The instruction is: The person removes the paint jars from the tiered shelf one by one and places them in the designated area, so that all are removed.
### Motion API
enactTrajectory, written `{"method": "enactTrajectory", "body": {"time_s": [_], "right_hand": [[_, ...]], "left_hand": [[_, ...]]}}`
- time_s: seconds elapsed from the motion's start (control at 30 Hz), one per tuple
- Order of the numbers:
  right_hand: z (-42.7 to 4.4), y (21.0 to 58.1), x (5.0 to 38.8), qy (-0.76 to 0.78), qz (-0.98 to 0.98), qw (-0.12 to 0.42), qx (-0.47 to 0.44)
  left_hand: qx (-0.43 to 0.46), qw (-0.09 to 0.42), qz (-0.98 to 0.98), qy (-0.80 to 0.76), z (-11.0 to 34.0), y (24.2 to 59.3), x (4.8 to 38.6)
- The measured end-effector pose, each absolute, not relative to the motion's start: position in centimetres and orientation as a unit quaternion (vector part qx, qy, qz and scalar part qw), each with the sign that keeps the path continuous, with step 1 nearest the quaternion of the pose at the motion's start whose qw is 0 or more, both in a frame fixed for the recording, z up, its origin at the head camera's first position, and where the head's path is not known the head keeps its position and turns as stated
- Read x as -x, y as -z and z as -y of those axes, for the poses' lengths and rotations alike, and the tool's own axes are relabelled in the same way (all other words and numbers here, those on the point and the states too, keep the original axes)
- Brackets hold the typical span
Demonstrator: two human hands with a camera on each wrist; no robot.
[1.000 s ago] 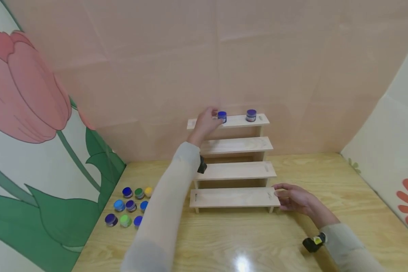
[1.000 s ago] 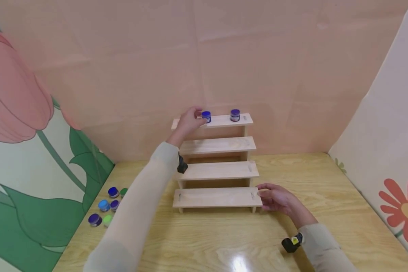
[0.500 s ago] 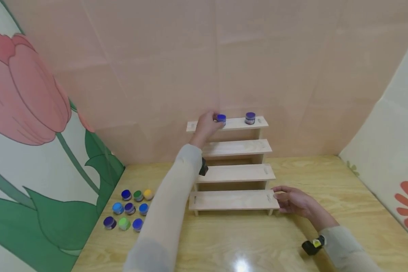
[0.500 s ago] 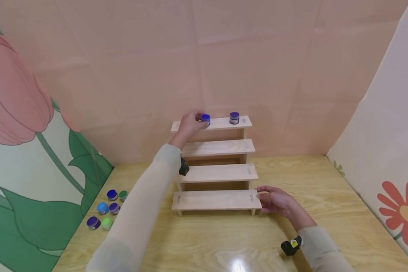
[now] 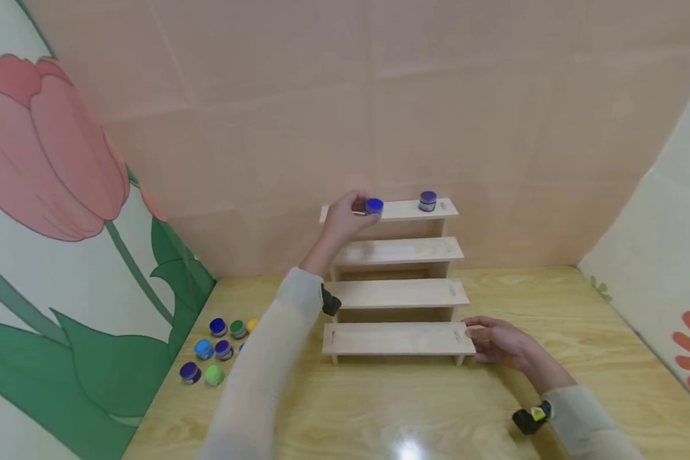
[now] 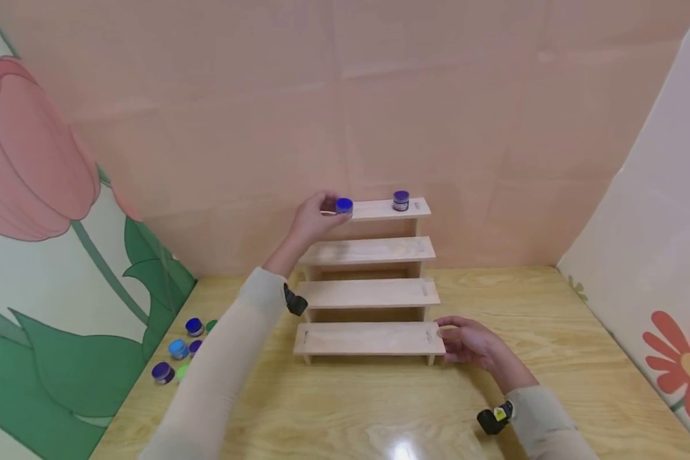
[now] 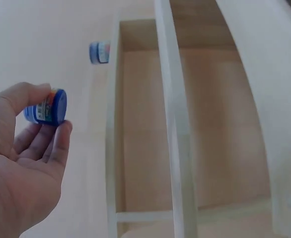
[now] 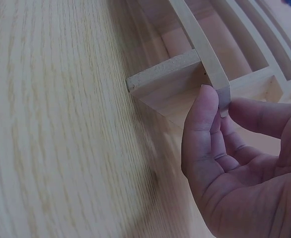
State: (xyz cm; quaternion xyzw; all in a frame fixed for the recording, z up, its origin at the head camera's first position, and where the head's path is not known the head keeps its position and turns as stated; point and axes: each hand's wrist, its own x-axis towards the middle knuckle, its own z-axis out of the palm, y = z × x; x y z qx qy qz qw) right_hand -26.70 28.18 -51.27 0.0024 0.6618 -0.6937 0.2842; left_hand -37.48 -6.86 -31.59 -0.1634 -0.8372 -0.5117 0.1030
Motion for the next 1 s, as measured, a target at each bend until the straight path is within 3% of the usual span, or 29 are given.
{"method": "enactTrajectory", "body": {"time_s": [0.6,1.0], "right_hand": [[-28.9,51.2,27.4,0.686,-0.671,0.283,0.001],[-29.3,51.2,27.6,0.689,-0.669,0.279,-0.001]], "left_hand": [[0.181,0.041,0.823,0.537,13.3,35.0,30.6],[0.161,0.040,0.818,0.551,17.3,38.4,27.2]]}}
